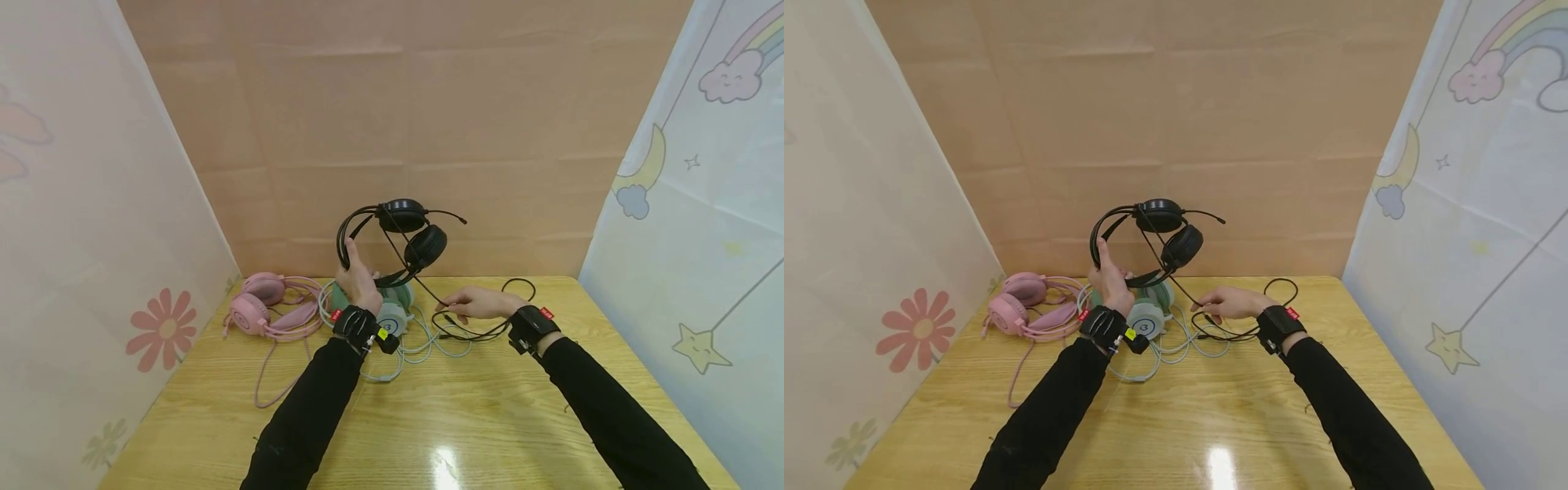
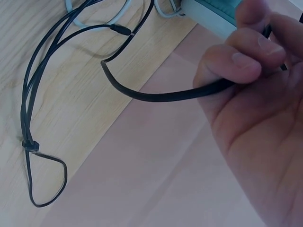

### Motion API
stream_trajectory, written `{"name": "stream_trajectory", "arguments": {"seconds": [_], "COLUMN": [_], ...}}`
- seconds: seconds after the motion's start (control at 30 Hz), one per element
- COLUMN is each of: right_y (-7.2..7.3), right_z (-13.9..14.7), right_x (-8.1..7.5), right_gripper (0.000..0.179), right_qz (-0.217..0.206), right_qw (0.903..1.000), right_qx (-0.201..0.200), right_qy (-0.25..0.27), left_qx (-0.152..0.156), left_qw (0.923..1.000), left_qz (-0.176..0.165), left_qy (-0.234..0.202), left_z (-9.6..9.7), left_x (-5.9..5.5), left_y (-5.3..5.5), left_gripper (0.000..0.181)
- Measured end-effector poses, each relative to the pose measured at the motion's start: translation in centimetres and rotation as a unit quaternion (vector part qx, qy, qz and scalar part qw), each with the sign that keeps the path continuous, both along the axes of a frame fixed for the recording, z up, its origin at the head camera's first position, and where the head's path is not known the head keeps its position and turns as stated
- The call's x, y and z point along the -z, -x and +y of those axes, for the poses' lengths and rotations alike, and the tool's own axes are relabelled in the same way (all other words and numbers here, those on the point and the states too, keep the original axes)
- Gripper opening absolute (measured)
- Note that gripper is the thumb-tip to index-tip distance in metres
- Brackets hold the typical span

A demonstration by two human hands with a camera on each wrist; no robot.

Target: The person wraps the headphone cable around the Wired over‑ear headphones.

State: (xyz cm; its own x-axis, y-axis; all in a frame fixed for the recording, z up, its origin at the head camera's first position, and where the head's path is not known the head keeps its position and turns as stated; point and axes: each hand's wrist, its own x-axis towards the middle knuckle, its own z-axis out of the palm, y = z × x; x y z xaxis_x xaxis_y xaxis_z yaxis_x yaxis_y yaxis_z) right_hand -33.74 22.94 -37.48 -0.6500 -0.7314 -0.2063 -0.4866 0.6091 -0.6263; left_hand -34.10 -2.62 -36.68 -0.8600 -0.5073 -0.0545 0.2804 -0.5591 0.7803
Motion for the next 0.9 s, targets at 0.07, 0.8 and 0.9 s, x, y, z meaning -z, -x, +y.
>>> {"name": "stream_trajectory", "arguments": {"seconds": [0.07, 0.8, 0.9], "right_y": [-0.1, -0.3, -0.4], "right_z": [0.1, 1.0, 0.9], "right_x": [-0.1, -1.9, -2.3], "right_gripper": [0.034, 0.025, 0.025], "right_qz": [-0.007, 0.045, 0.041], "right_qw": [0.9999, 0.9975, 0.9972], "right_qx": [0.007, 0.051, 0.057], "right_qy": [0.005, 0.019, 0.029], "left_qx": [0.0, -0.005, -0.015], "left_qw": [0.9999, 0.983, 0.9747], "left_qz": [0.0, 0.032, 0.043], "left_qy": [0.015, 0.181, 0.219], "left_z": [0.0, -0.5, -0.5], "left_x": [0.1, 1.1, 1.2], "left_y": [0.0, -0.2, -0.3], "left_gripper": [0.059, 0.046, 0.045]}}
